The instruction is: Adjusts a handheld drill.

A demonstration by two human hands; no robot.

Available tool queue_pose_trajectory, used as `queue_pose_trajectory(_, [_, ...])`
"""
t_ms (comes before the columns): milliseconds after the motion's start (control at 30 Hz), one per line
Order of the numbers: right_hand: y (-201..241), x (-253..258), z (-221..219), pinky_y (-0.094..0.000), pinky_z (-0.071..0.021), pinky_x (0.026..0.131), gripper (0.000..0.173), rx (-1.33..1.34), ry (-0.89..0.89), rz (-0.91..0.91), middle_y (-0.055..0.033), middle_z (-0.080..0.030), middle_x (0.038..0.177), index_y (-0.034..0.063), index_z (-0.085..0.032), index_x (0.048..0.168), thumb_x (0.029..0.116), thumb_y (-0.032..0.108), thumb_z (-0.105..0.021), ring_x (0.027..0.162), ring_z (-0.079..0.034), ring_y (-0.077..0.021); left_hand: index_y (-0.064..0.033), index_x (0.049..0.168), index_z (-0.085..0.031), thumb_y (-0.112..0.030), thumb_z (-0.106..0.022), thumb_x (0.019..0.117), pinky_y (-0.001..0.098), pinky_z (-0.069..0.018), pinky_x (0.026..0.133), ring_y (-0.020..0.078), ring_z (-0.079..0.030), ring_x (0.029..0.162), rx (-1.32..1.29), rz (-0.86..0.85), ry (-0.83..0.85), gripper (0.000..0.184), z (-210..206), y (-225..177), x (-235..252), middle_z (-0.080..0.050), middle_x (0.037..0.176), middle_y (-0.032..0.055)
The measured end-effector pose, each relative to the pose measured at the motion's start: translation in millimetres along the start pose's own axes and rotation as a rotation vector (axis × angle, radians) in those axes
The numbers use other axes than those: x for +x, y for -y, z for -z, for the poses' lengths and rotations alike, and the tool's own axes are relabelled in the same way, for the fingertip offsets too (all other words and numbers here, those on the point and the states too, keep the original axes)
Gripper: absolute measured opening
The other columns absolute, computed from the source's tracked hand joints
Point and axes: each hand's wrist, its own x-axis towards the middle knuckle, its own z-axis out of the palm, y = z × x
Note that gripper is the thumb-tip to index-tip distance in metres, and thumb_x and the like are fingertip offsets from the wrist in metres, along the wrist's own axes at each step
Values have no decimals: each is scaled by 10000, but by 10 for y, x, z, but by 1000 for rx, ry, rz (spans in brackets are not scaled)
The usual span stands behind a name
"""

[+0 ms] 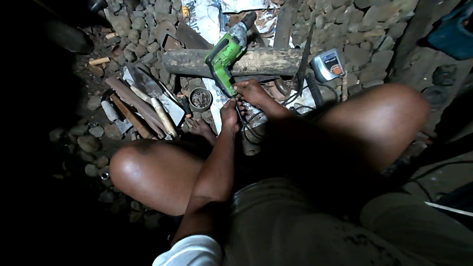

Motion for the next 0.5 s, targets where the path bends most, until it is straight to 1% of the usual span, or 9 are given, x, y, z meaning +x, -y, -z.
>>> queue_pose_trajectory(67, [24,-6,-1,-381,-604,845,306,-8,-2,-2,-104,-734,1057,64,-699,1232,1068,265,-538,876,-725,-169,-28,1184,-642,-246,-448,1117,296,-572,588,158,-647,668,-19,-5,-11,299,-14,-12,-10,-667,893,78])
queue_pose_trajectory(167, [31,-3,-2,-377,-608,833,301,-11,-11,5,-98,-733,1039,68,-701,1225,1069,266,-536,859,-723,-161,-33,1195,-640,-246,-445,1119,306,-580,600,166,-658,683,-22,-1,-22,299,-44,-39,-39,-675,909,85])
queue_pose_trajectory(233, [26,-5,3,-375,-606,823,295,-17,-14,5,-93,-734,1029,80,-705,1222,1066,267,-538,849,-720,-155,-36,1216,-617,-248,-420,1126,320,-594,613,174,-671,702,-7,10,3,303,-32,-45,-41,-679,941,88])
queue_pose_trajectory(300, [-7,-2,7,-374,-599,804,296,-16,-13,10,-93,-733,1013,85,-707,1228,1065,265,-539,827,-709,-154,-47,1256,-619,-268,-392,1131,337,-602,631,189,-689,732,-31,34,45,340,14,-34,-37,-695,982,95])
queue_pose_trajectory(400, [-48,3,6,-369,-607,771,296,-8,-10,13,-99,-727,1007,78,-696,1234,1070,259,-529,802,-708,-155,-65,1291,-630,-331,-358,1128,389,-615,707,217,-701,799,-107,88,69,414,75,16,-9,-701,1019,97])
queue_pose_trajectory(500, [-38,-7,1,-382,-612,769,305,-2,-11,4,-108,-728,1017,77,-691,1250,1071,264,-528,807,-713,-168,-80,1308,-624,-358,-355,1119,399,-610,741,223,-705,837,-116,122,76,431,110,46,-3,-709,1042,98])
